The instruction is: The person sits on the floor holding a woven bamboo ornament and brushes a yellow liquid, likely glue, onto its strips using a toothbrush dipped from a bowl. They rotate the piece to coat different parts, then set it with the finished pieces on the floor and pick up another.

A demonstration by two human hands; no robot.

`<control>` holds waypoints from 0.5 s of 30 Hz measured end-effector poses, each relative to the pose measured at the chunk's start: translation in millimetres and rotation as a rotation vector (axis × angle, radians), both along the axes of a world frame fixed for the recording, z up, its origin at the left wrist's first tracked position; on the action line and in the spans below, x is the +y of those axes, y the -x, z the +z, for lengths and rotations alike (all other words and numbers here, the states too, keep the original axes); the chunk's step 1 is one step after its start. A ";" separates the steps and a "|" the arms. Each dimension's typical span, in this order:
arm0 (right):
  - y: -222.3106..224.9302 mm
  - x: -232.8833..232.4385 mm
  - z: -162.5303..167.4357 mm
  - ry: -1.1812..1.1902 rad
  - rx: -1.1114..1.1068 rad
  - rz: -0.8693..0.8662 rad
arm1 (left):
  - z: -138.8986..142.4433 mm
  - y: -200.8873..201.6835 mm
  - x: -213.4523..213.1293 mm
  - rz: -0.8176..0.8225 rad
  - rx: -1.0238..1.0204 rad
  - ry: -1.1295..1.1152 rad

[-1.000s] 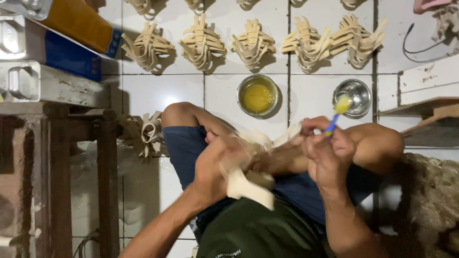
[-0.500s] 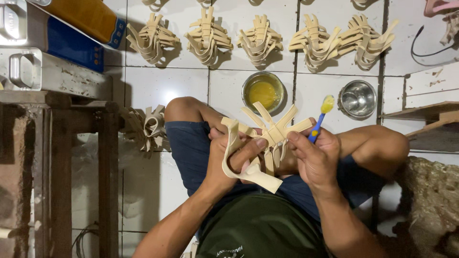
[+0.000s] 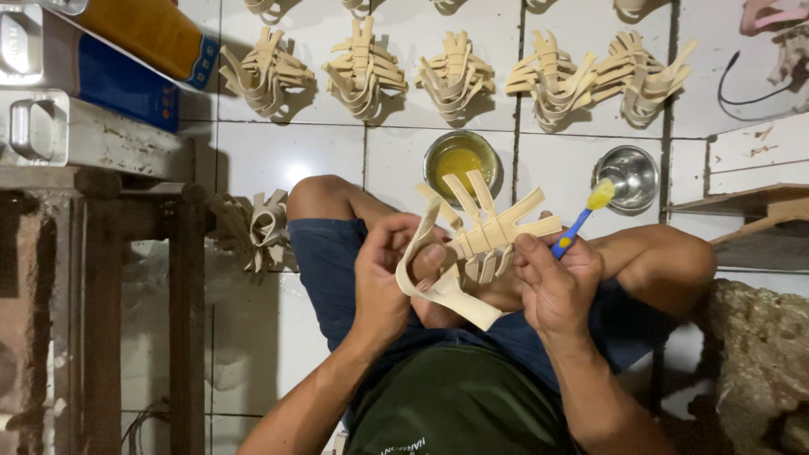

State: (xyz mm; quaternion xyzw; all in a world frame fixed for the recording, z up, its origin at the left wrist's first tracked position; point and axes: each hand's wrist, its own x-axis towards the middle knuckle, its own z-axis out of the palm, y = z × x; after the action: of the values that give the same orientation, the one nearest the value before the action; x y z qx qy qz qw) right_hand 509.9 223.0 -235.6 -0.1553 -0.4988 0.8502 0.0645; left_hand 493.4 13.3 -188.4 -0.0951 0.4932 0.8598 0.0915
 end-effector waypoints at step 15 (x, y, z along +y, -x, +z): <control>-0.1 36.4 32.7 -0.059 -0.161 0.380 | 8.7 4.6 -15.0 -0.201 0.075 0.082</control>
State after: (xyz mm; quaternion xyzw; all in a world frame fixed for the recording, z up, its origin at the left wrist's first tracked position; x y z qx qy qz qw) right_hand 510.0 259.4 -202.8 -0.1238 -0.5472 0.8171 -0.1327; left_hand 488.8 -1.7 -179.7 -0.0165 0.5383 0.8283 0.1547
